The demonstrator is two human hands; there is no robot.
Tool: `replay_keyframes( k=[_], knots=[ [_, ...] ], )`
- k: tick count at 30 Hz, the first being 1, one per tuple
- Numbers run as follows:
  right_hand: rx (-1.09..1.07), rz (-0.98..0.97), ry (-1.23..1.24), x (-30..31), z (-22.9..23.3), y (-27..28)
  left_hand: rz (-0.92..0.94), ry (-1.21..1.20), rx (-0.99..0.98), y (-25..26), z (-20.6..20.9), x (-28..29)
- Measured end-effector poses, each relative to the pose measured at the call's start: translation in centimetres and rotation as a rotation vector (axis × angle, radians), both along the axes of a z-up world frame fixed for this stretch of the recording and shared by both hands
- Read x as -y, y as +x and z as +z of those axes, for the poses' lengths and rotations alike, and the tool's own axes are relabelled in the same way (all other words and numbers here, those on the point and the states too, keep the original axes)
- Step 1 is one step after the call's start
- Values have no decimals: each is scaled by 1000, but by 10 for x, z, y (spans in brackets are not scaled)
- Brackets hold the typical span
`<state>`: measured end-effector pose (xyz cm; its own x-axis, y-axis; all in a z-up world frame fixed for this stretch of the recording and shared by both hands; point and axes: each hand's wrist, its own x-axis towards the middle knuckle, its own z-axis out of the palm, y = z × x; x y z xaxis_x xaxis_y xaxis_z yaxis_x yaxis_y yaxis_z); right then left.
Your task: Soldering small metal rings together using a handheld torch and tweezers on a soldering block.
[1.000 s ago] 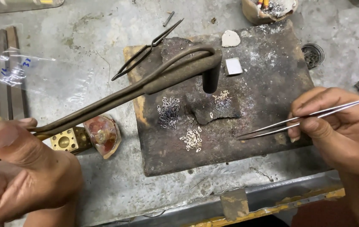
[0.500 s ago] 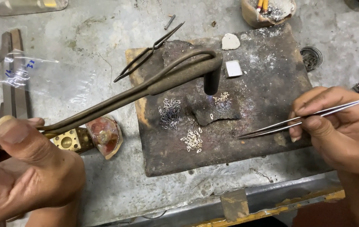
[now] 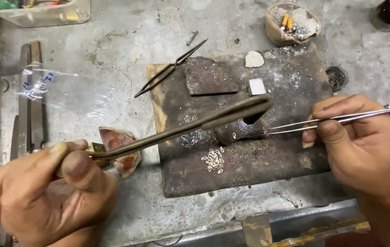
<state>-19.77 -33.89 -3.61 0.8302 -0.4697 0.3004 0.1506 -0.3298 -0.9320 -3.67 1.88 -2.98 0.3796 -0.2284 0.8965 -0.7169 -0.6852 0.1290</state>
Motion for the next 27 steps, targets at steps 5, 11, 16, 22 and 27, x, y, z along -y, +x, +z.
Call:
replay_keyframes(
  k=[5, 11, 16, 22, 27],
  knots=[
    [-45, 0, 9, -3, 4, 4, 13, 58, 32, -11, 3, 1],
    [-61, 36, 67, 1, 1, 3, 34, 100, -159, -20, 8, 5],
    [7, 37, 91, 3, -6, 2, 47, 237, -192, -28, 13, -8],
    [-2, 34, 143, 3, -6, 3, -17, 178, -231, -28, 9, -8],
    [2, 33, 139, 8, -11, 1, -99, 44, -145, -13, 3, -3]
  ],
)
